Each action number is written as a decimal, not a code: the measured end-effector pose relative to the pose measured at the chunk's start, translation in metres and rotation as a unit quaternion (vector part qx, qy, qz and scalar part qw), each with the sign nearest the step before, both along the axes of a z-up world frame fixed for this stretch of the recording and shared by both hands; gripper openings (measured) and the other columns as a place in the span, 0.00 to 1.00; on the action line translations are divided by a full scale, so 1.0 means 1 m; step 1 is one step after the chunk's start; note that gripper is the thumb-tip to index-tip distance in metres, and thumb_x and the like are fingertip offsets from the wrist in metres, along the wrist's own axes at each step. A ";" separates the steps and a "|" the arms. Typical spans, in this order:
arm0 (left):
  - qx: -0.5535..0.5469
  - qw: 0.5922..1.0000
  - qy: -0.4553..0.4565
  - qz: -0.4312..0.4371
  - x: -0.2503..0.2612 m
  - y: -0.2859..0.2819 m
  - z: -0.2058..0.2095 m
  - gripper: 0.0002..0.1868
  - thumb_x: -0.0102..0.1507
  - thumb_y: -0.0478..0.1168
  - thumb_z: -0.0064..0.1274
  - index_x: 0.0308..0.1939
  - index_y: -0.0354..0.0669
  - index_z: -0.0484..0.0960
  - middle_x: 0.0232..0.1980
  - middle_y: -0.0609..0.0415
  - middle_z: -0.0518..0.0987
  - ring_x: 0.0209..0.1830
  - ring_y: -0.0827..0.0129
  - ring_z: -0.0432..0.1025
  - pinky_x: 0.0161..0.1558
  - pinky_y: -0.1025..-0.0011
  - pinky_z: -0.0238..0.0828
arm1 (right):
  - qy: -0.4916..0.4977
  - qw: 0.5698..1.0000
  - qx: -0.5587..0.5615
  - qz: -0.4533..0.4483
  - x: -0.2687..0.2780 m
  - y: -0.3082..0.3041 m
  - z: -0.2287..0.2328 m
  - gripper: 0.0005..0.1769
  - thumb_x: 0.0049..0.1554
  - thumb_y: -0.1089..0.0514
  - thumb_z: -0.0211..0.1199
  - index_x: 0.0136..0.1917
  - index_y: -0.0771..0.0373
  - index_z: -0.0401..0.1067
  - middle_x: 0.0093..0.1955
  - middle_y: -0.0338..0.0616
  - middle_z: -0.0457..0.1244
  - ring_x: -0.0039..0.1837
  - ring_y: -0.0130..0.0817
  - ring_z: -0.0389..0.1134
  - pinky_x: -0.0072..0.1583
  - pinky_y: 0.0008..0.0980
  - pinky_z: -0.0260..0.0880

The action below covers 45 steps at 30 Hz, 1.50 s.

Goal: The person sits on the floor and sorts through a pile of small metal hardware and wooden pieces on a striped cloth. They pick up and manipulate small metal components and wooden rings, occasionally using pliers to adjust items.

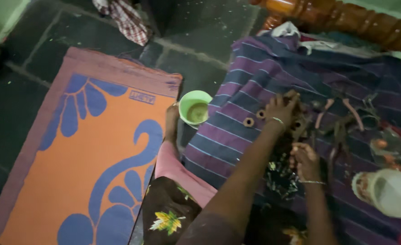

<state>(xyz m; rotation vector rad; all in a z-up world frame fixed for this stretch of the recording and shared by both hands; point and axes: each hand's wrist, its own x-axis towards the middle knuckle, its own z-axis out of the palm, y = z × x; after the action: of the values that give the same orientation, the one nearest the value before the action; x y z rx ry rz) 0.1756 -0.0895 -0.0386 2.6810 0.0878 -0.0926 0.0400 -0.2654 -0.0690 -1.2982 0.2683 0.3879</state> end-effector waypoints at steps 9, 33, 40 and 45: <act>-0.031 0.999 -0.013 -0.002 -0.007 0.006 0.001 0.41 0.63 0.42 0.47 0.79 0.79 0.53 0.79 0.43 0.54 0.74 0.47 0.55 0.69 0.53 0.55 | -0.003 1.000 0.002 0.009 0.001 0.000 0.001 0.14 0.61 0.56 0.64 0.59 0.61 0.70 0.41 0.38 0.65 0.35 0.26 0.63 0.36 0.28 0.64; -0.026 1.000 0.015 -0.006 -0.005 0.008 0.028 0.43 0.59 0.56 0.57 0.75 0.77 0.54 0.81 0.47 0.50 0.73 0.41 0.55 0.65 0.47 0.59 | -0.018 1.000 -0.013 0.010 0.002 0.011 0.017 0.15 0.58 0.52 0.66 0.55 0.62 0.72 0.39 0.39 0.64 0.34 0.26 0.65 0.33 0.28 0.66; 0.019 1.000 -0.004 0.001 -0.002 0.001 0.017 0.43 0.60 0.56 0.59 0.76 0.82 0.56 0.81 0.51 0.53 0.72 0.40 0.56 0.65 0.46 0.60 | -0.012 1.000 0.014 0.007 0.003 0.011 0.015 0.13 0.58 0.54 0.66 0.53 0.61 0.72 0.38 0.38 0.65 0.32 0.25 0.64 0.31 0.26 0.64; 0.024 1.000 -0.008 0.001 -0.006 0.000 0.018 0.47 0.56 0.56 0.62 0.76 0.80 0.56 0.81 0.50 0.53 0.72 0.42 0.55 0.66 0.46 0.58 | -0.012 1.000 0.015 0.008 0.003 0.011 0.012 0.12 0.57 0.54 0.66 0.53 0.61 0.72 0.37 0.38 0.65 0.31 0.25 0.64 0.31 0.26 0.63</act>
<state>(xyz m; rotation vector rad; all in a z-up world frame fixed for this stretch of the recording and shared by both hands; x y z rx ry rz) 0.1691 -0.0895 -0.0204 2.7284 0.0882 -0.0706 0.0434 -0.2543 -0.0567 -1.2752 0.2304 0.3877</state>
